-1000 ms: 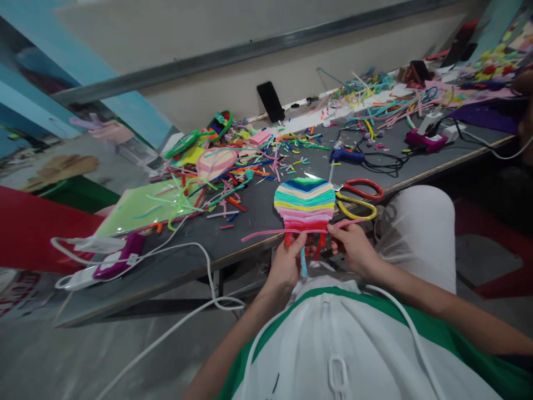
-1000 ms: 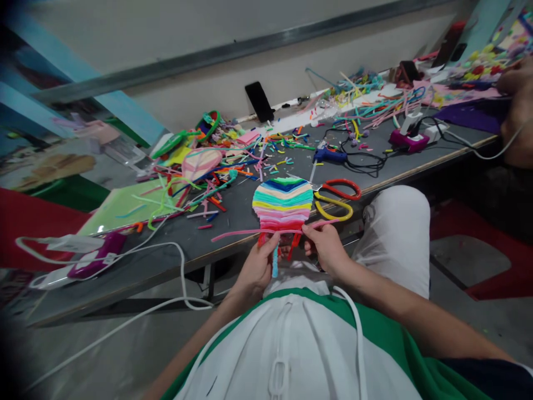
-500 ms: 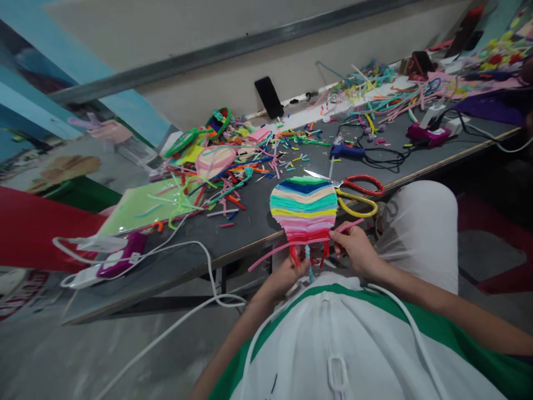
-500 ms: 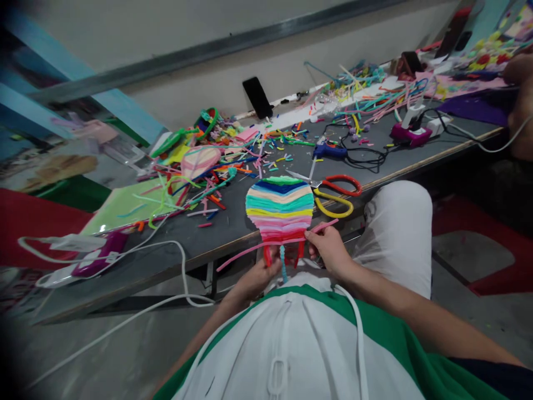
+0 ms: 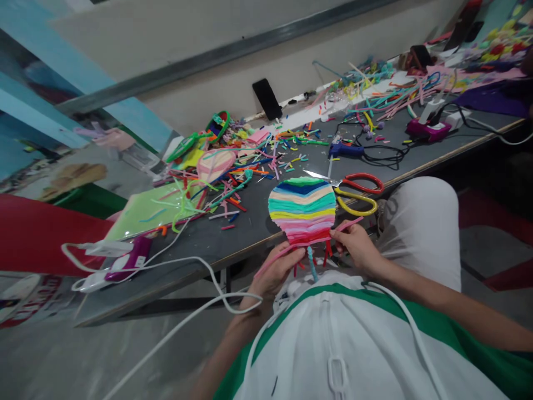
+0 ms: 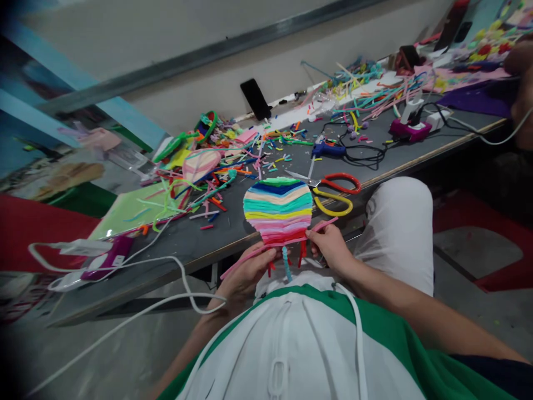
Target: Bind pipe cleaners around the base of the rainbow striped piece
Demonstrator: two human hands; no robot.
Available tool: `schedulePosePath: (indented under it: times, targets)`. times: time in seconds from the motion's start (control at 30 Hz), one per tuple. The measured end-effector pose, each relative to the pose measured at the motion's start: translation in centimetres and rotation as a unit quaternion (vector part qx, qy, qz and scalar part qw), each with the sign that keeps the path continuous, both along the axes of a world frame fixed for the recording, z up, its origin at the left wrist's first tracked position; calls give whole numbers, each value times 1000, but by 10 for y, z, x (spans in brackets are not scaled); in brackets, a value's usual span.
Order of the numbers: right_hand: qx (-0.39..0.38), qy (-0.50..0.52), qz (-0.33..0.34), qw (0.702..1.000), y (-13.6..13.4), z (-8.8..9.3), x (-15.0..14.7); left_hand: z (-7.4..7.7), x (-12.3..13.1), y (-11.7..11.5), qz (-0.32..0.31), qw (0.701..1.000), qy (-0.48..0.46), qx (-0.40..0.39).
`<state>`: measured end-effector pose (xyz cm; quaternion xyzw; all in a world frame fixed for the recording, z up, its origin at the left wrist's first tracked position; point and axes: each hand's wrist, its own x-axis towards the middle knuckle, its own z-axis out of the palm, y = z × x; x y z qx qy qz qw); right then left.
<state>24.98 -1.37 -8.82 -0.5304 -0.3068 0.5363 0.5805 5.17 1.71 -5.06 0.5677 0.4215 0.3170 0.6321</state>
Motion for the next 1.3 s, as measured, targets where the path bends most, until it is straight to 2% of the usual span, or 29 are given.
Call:
schedulePosePath:
  times: [0.1,0.4,0.7,0.93,1.17,1.3]
  targets:
    - [0,1,7,1000,0,-1,1,-5,17,0,11,995,-50,-88]
    - [-14,16,29,999,-1,1,2,-26,28,2,116,983,-79,-122]
    - [2,28,65,998,-7,2,5,-22,33,-2,149,971,-87,-163]
    - [20,2,99,995,-5,-7,6,-22,34,-2,153,970,-108,-153]
    - [-12,128,139,982,-10,-1,2,-20,36,-4,150,963,-119,-190]
    - [5,110,120,987,-10,2,1,-20,34,-3,133,954,-136,-232]
